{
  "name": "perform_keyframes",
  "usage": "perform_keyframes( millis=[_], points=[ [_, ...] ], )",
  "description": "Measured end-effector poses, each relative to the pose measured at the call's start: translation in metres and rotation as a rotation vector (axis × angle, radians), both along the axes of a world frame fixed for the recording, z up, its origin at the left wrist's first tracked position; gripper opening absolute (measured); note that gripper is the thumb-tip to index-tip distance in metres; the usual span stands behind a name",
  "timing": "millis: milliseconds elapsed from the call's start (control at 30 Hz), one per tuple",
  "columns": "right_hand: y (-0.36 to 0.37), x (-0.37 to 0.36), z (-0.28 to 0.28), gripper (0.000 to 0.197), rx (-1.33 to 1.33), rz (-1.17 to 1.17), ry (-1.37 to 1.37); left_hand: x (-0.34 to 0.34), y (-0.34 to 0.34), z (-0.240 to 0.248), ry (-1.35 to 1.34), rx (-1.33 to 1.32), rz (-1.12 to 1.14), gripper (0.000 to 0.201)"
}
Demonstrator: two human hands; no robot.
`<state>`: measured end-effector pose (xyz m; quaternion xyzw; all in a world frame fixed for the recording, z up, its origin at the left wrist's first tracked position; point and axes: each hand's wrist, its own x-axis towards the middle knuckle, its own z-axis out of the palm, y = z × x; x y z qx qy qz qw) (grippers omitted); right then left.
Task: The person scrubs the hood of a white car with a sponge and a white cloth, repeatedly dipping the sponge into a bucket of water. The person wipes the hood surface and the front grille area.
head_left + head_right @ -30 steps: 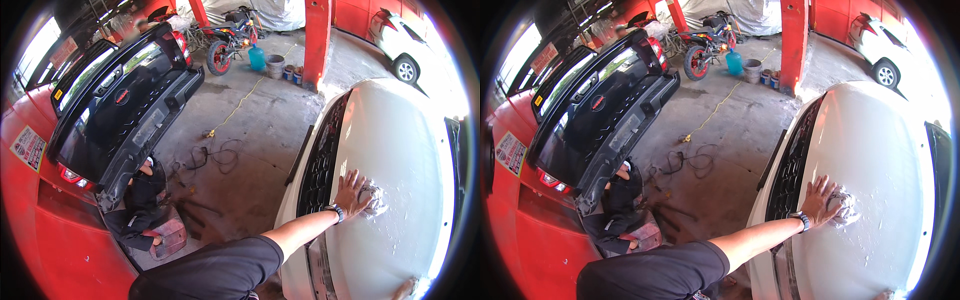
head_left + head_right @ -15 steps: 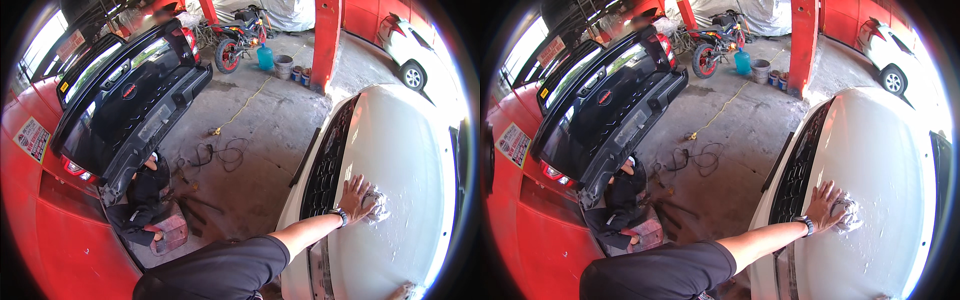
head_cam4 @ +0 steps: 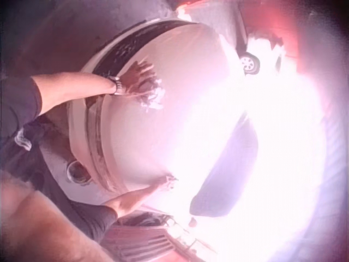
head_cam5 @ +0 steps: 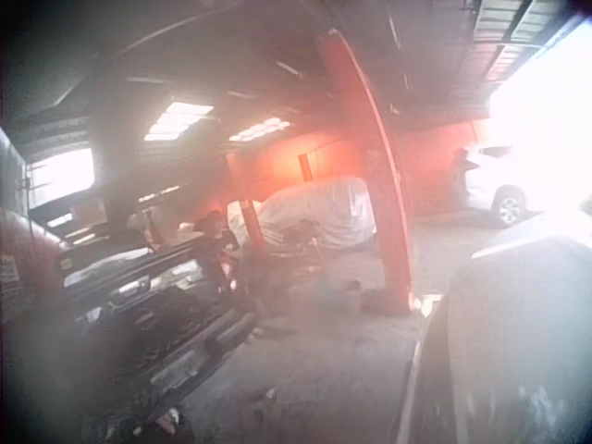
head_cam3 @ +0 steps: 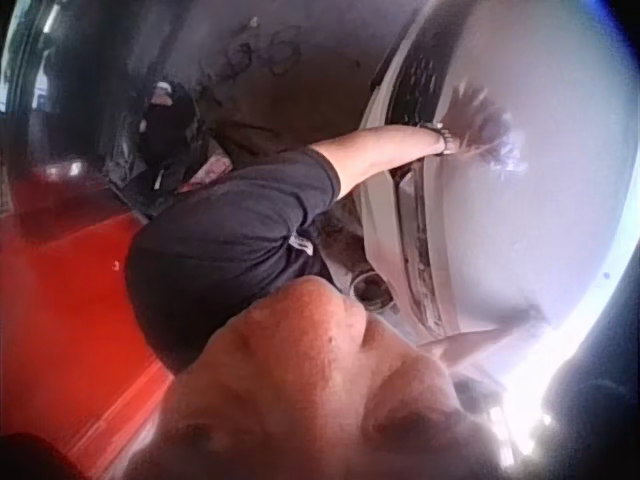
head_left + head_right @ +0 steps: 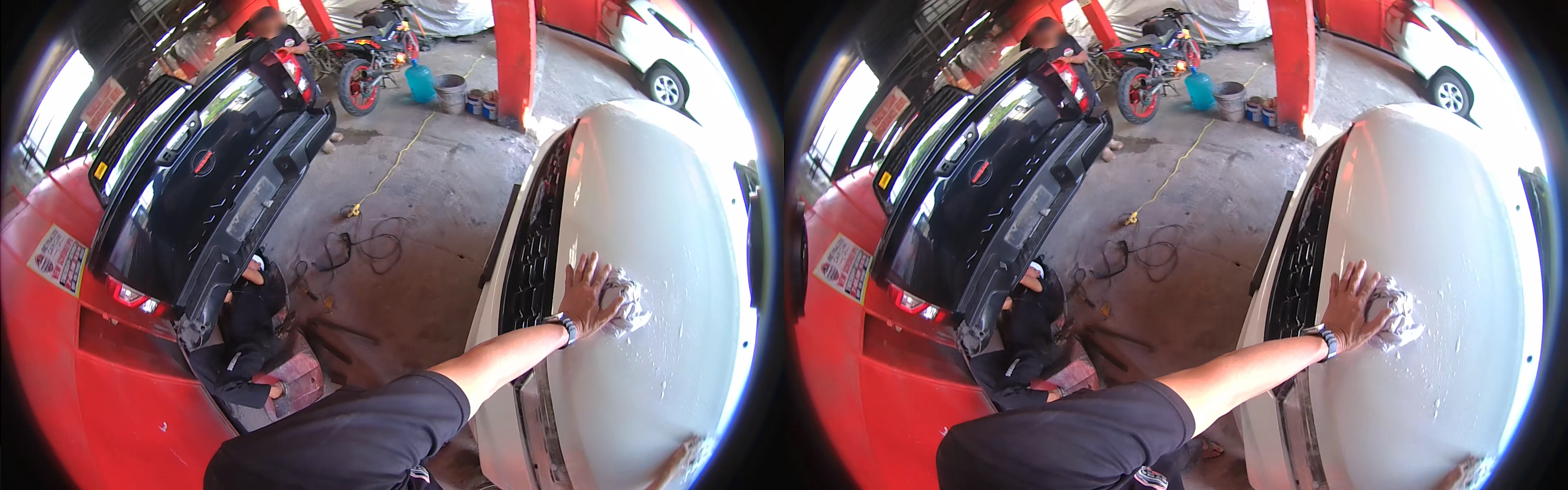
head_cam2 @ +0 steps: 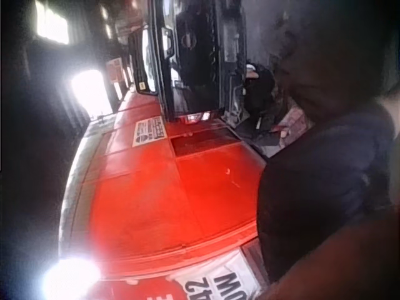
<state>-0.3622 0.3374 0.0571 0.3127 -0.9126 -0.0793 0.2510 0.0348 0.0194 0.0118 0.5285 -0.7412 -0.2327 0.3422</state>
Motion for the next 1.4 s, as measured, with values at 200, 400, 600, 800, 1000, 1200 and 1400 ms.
perform_keyframes(
  millis=[200, 400, 600, 800, 1000, 1200, 1400],
  points=[
    [-0.067, 0.221, -0.063, 0.063, -0.072, 0.33, -0.103, 0.003, 0.0, -0.003, -0.024, 0.017, 0.018, 0.084],
    [-0.007, 0.206, -0.069, 0.062, -0.005, 0.128, -0.17, 0.011, -0.008, -0.019, -0.024, -0.113, 0.059, 0.082],
    [0.016, 0.161, -0.063, 0.06, 0.249, 0.035, -0.074, -0.021, -0.002, -0.013, 0.06, -0.078, -0.042, 0.089],
    [-0.052, 0.289, -0.041, 0.053, -0.197, 0.459, -0.372, -0.013, -0.024, -0.045, 0.169, -0.28, -0.079, 0.064],
    [-0.007, 0.227, -0.051, 0.062, -0.298, 0.219, -0.231, -0.014, -0.012, -0.043, 0.015, -0.228, -0.006, 0.085],
    [-0.079, 0.326, -0.05, 0.061, -0.059, 0.614, -0.426, 0.0, -0.039, -0.05, -0.008, -0.32, 0.001, 0.077],
    [-0.01, 0.213, -0.031, 0.062, -0.305, -0.009, -0.351, -0.012, -0.018, -0.05, -0.027, -0.292, -0.013, 0.077]
  ],
)
